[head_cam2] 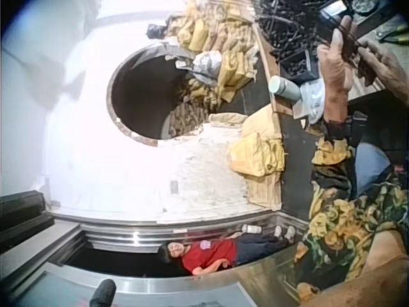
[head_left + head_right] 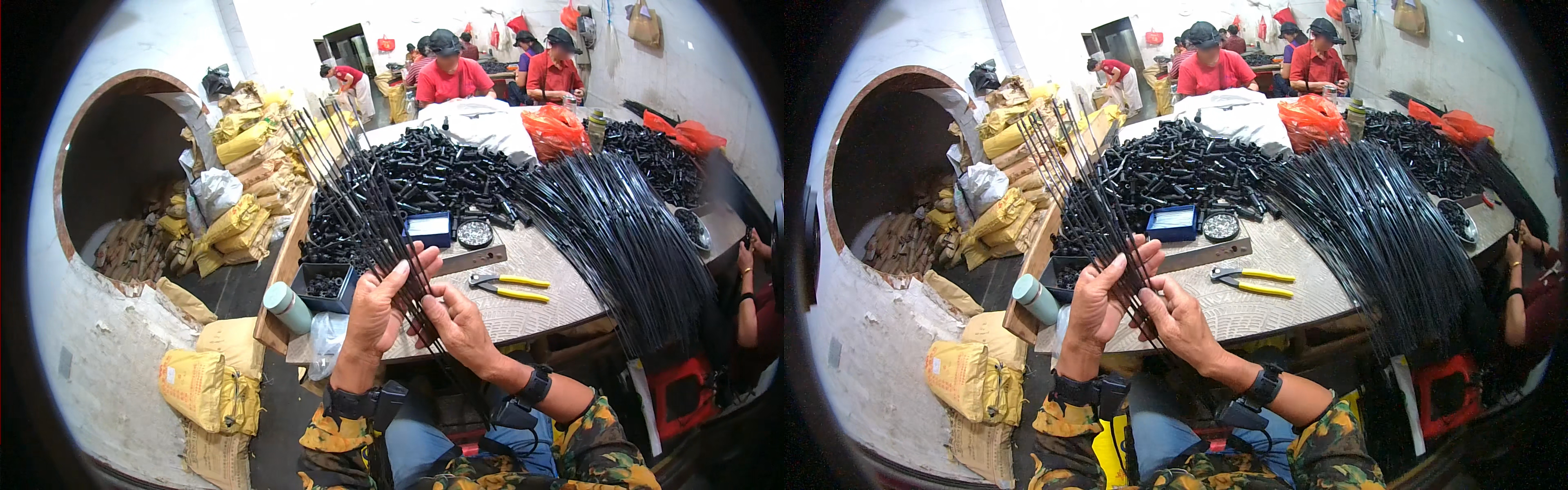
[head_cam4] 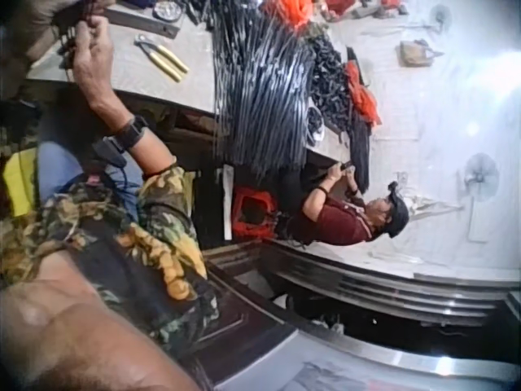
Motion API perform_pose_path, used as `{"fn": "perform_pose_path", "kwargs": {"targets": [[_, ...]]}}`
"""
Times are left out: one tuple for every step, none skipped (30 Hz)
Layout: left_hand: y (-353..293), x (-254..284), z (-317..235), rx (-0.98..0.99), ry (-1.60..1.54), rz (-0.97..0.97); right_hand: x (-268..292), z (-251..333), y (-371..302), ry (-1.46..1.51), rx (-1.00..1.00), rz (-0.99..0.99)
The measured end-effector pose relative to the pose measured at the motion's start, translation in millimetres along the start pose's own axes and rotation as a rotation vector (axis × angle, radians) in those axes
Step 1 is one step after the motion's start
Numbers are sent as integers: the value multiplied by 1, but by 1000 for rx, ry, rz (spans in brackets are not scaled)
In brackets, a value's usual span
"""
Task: Assembling black umbrella frame components using pliers and other manual tools in a factory setting.
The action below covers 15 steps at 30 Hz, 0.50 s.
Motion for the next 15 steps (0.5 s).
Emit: {"fn": "perform_pose_path", "kwargs": {"targets": [[0, 0, 1, 16, 1, -32, 3, 2, 2, -68, 35, -31], [1, 1, 3, 31, 0, -64, 3, 3, 3, -68, 35, -25], [2, 1, 3, 24, 7, -86, 3, 4, 4, -102, 55, -29], [3, 1, 3, 20, 12, -94, 1, 5, 5, -134, 72, -29], [3, 2, 2, 17, 61, -102, 2, 6, 8, -185, 142, -66], [3, 3, 3, 19, 106, -105, 2, 8, 9, -185, 141, -65], [3, 3, 3, 6, 102, -77, 4, 10, 9, -185, 139, -54], [2, 3, 3, 6, 102, -78, 5, 11, 9, -186, 137, -43], [2, 0, 3, -4, 105, -64, 8, 11, 10, -203, 153, -53], [2, -2, 3, -14, 108, -51, 10, 13, 9, -204, 155, -55], [2, -3, 4, 2, 97, -7, 13, 14, 9, -215, 135, -66], [2, -2, 5, 4, 96, -5, 15, 13, 9, -225, 113, -77], [2, -4, 7, 25, 24, 9, 17, 12, 10, -199, 129, -95], [2, -5, 9, 46, -47, 23, 18, 13, 10, -198, 129, -97], [1, -5, 8, 61, -47, 48, 18, 16, 9, -198, 115, -106]]}}
Point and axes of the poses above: each hand's wrist, its own y-axis towards the middle knuckle, its own x-axis out of the back of the hand, z = x × y, the point moved 5 cm from there along y, towards the middle knuckle, and after that the axes turned 15 degrees about -x, right-handed, at the moved point
